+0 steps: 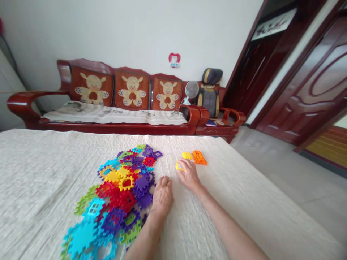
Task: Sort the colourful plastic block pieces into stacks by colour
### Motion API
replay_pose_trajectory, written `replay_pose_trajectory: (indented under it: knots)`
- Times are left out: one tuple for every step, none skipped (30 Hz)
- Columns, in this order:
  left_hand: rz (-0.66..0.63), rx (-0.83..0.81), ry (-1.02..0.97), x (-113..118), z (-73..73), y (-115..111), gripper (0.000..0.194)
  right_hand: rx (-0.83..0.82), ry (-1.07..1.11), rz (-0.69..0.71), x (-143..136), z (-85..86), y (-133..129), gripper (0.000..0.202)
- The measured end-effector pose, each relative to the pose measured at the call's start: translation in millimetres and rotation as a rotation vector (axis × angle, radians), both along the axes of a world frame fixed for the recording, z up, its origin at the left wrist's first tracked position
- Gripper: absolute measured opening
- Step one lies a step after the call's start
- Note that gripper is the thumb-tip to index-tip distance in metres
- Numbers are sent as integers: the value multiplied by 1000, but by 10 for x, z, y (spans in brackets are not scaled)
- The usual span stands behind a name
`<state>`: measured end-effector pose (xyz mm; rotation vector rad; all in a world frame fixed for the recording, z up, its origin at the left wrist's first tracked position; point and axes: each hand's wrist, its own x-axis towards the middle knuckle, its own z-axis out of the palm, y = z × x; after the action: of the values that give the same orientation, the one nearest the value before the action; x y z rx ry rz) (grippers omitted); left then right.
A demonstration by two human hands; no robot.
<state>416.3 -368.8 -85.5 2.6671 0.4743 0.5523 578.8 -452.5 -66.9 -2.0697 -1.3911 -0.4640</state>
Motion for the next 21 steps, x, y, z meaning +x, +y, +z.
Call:
replay_pose_trajectory:
  knots:
    - [7, -8, 6, 2, -1, 0, 39, -39, -28, -31, 150, 69, 12, 36]
    - [10, -15, 9, 4, 1, -1, 38, -81, -42, -71, 312, 137, 30, 36]
    - [14, -22, 11, 6, 6, -3, 38, -143, -48, -109, 476, 199, 50, 37]
    - [19, -27, 13, 7, 11, -6, 38, -202, -48, -146, 631, 249, 71, 37]
    - [25, -32, 17, 7, 17, -10, 37, -266, -44, -160, 768, 284, 90, 38]
    - [28, -37, 23, 8, 23, -15, 37, -322, -38, -169, 882, 302, 105, 38]
    - [29, -41, 29, 8, 29, -19, 37, -369, -32, -173, 971, 304, 116, 38]
    - [29, -45, 34, 9, 33, -22, 37, -408, -25, -170, 1035, 294, 121, 37]
    - [29, -49, 38, 10, 37, -25, 37, -439, -18, -163, 1077, 276, 120, 37]
    - [26, -52, 41, 12, 41, -27, 37, -463, -11, -153, 1102, 254, 117, 37]
    - [22, -55, 42, 14, 45, -29, 37, -480, -6, -139, 1113, 234, 111, 36]
    - [21, -57, 43, 16, 49, -30, 37, -490, -4, -124, 1117, 220, 104, 36]
    - [21, -59, 43, 17, 55, -32, 37, -494, -5, -114, 1116, 213, 99, 37]
    - [24, -59, 42, 16, 62, -33, 37, -495, -8, -109, 1115, 214, 95, 38]
    - [29, -59, 41, 14, 72, -36, 36, -496, -12, -113, 1114, 222, 92, 39]
    - [32, -60, 42, 11, 84, -38, 36, -505, -14, -119, 1116, 235, 90, 40]
    - [34, -65, 45, 7, 97, -40, 35, -517, -15, -126, 1119, 250, 88, 41]
    - [33, -74, 50, 4, 110, -40, 34, -529, -13, -136, 1124, 264, 88, 41]
    - [32, -90, 53, 1, 122, -39, 33, -540, -14, -136, 1125, 274, 90, 41]
    - [36, -108, 51, -1, 131, -36, 33, -520, -23, -142, 1120, 278, 93, 43]
    - [40, -125, 40, -1, 137, -32, 34, -470, -39, -136, 1102, 276, 100, 46]
